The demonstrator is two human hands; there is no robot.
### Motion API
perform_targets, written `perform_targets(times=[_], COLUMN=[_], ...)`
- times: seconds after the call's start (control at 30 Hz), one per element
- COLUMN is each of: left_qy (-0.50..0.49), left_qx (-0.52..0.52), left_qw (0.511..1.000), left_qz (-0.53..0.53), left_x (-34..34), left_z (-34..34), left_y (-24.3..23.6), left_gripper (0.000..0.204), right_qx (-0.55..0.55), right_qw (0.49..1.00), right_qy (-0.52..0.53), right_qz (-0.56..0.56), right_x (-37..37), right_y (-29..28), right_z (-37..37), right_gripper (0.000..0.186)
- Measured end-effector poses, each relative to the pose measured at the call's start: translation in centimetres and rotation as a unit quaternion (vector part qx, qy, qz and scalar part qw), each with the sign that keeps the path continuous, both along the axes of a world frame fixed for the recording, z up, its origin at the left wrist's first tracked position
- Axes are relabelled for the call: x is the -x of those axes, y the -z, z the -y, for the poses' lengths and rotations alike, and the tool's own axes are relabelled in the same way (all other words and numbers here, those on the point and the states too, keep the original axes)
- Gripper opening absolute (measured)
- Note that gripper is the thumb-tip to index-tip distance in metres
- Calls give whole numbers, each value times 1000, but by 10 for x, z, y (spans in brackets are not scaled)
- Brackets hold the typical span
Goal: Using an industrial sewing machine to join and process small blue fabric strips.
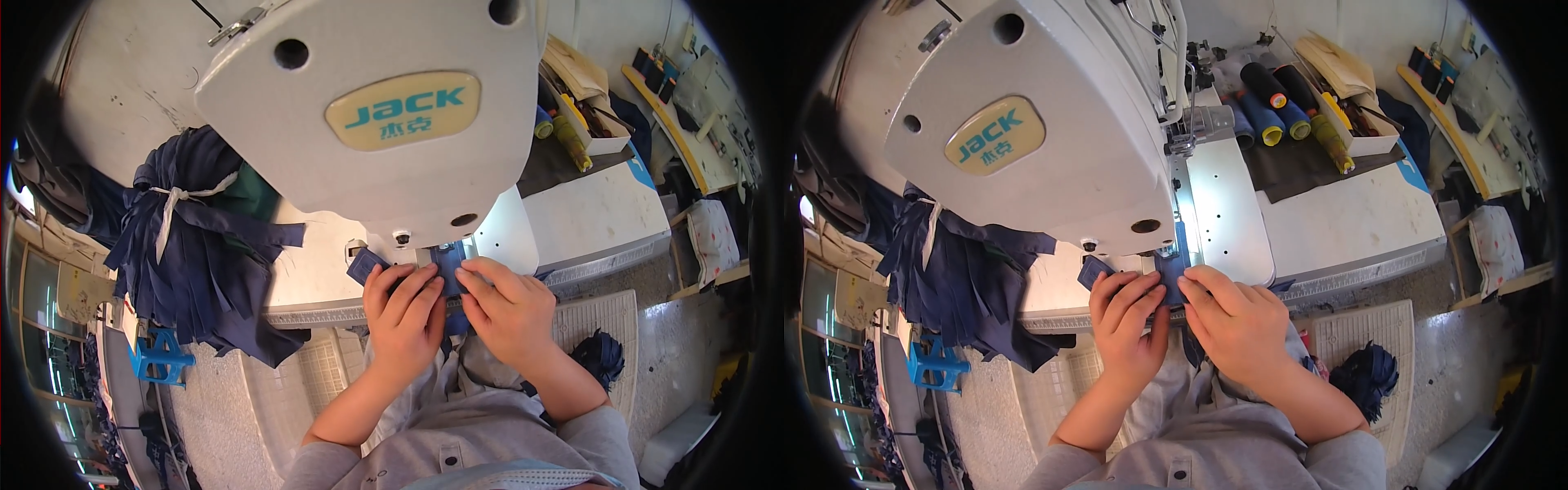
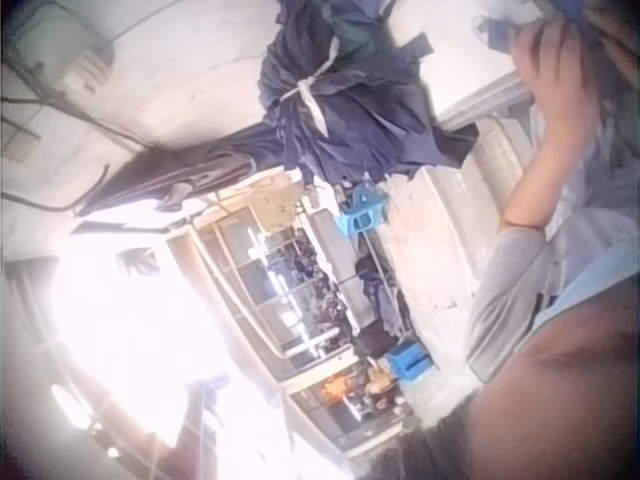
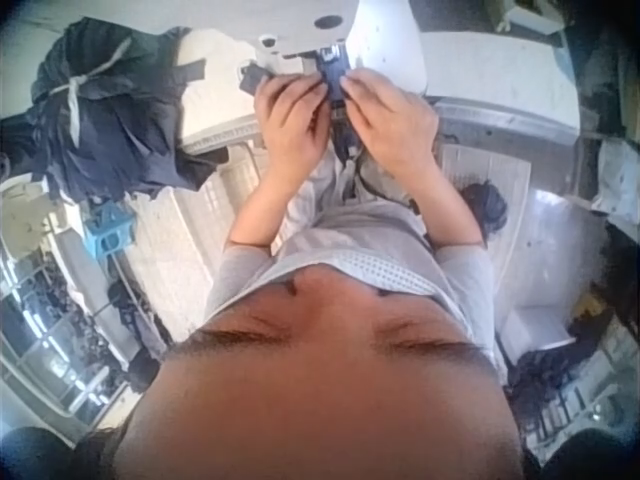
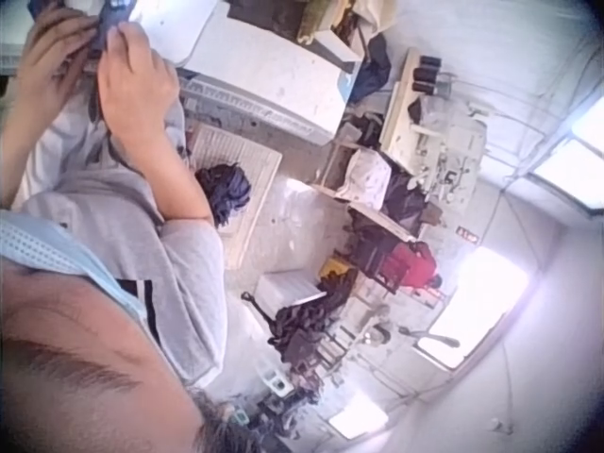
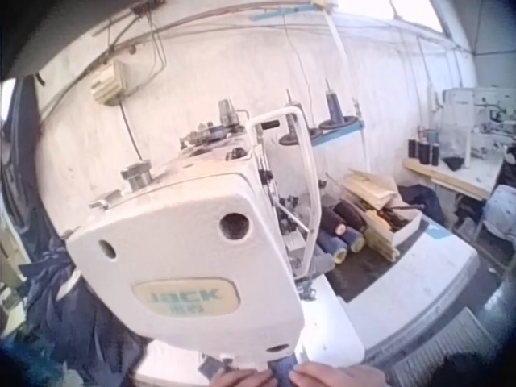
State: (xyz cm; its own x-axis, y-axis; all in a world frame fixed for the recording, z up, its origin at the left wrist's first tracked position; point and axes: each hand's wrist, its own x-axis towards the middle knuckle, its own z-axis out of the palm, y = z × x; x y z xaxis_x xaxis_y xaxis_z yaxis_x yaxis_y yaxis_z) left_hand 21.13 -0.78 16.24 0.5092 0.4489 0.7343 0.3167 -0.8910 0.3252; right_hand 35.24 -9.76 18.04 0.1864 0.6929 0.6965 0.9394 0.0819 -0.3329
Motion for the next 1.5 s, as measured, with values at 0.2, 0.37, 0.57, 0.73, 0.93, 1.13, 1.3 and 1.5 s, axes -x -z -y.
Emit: perform_targets(times=[0.2, 0.37, 0.57, 0.73, 0.93, 1.13, 1.3, 1.5], left_qy=[10, 18, 26, 27, 33, 36, 38, 35], left_qx=[7, 6, -4, 0, 4, 4, 7, 4], left_qw=[1000, 1000, 1000, 1000, 999, 999, 999, 999], left_qz=[2, 4, 0, 6, 4, 1, 2, -1], left_x=[1, 2, 4, 4, 6, 7, 7, 5], left_z=[-1, 0, 0, 2, 3, 5, 6, 3], left_y=[-1, -1, -2, -2, -3, -4, -4, -4], left_gripper=[32, 33, 34, 33, 32, 32, 31, 30], right_qx=[-12, -38, -89, 11, 89, 108, 170, 179], right_qw=[1000, 999, 994, 995, 973, 910, 865, 934], right_qy=[-1, 12, -5, 2, -46, -54, -56, 32], right_qz=[16, -26, -69, -96, -208, -398, -469, -307], right_x=[0, 6, 10, 12, 14, 20, 18, 8], right_y=[0, 10, 29, 34, 41, 51, 51, 15], right_z=[0, 7, 14, 24, 25, 23, 24, 42], right_gripper=[29, 34, 34, 35, 33, 36, 31, 24])
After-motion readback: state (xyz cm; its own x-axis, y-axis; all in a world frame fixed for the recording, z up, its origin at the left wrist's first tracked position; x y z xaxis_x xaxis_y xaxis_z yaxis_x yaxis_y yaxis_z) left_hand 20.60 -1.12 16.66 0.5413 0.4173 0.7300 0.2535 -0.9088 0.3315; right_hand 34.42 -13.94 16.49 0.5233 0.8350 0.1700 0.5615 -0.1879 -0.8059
